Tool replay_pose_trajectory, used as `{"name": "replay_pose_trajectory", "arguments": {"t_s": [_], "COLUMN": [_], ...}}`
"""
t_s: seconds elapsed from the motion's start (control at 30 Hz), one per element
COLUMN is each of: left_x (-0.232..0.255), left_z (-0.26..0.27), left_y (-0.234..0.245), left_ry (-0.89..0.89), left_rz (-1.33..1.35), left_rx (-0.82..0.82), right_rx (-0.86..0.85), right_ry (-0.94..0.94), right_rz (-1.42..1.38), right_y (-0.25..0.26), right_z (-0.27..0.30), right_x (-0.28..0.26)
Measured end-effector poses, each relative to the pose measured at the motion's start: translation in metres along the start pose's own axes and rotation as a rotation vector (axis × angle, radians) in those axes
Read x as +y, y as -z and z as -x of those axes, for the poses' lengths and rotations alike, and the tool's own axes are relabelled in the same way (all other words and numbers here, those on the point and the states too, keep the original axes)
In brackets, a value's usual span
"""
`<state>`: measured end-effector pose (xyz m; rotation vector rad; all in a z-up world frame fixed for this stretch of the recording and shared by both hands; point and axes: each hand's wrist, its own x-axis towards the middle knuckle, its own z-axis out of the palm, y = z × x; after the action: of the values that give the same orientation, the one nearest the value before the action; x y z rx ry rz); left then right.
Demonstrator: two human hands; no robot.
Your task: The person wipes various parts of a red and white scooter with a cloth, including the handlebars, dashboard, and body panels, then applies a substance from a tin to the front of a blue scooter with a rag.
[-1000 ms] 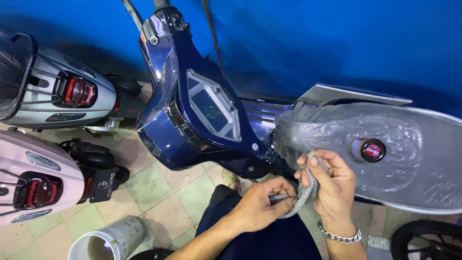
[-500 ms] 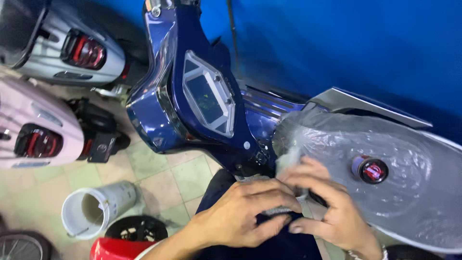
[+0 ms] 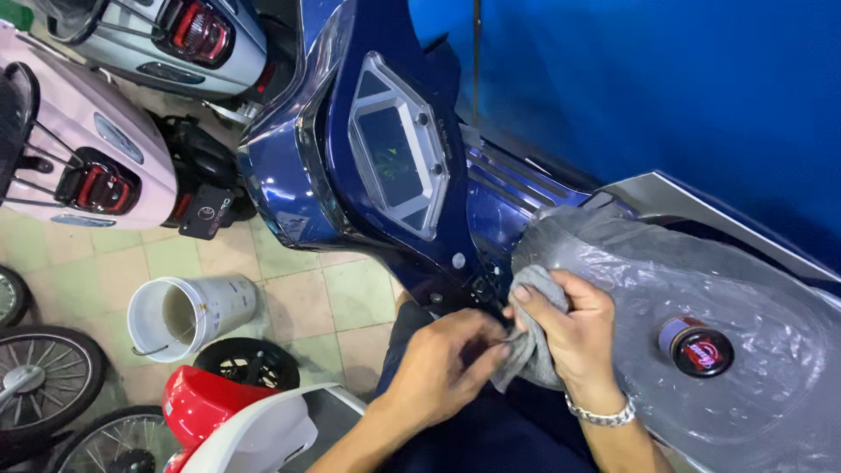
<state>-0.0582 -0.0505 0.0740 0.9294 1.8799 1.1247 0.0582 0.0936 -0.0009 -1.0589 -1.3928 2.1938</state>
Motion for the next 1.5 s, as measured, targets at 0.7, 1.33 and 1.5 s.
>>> {"name": "replay_pose_trajectory", "arguments": {"t_s": [0.7,1.33,1.5], "left_x": [-0.043,-0.046,-0.047], "left_z": [-0.013,-0.012,-0.012], "left_y": [0.026,0.026,0.026], "left_ry": [-0.070,-0.061,-0.081], "left_rz": [-0.039,0.006,0.020], "left_rx": [0.583,0.559,0.556], "right_rx": [0.003,-0.247,-0.232], "right_ry": [0.529,-0.197,-0.192], "right_rz": [0.774,0.188,0.218], "right_y": [-0.064,-0.021,-0.024], "right_z": [-0.020,-0.057,-0.059], "right_x": [-0.042,-0.013,-0.013]}}
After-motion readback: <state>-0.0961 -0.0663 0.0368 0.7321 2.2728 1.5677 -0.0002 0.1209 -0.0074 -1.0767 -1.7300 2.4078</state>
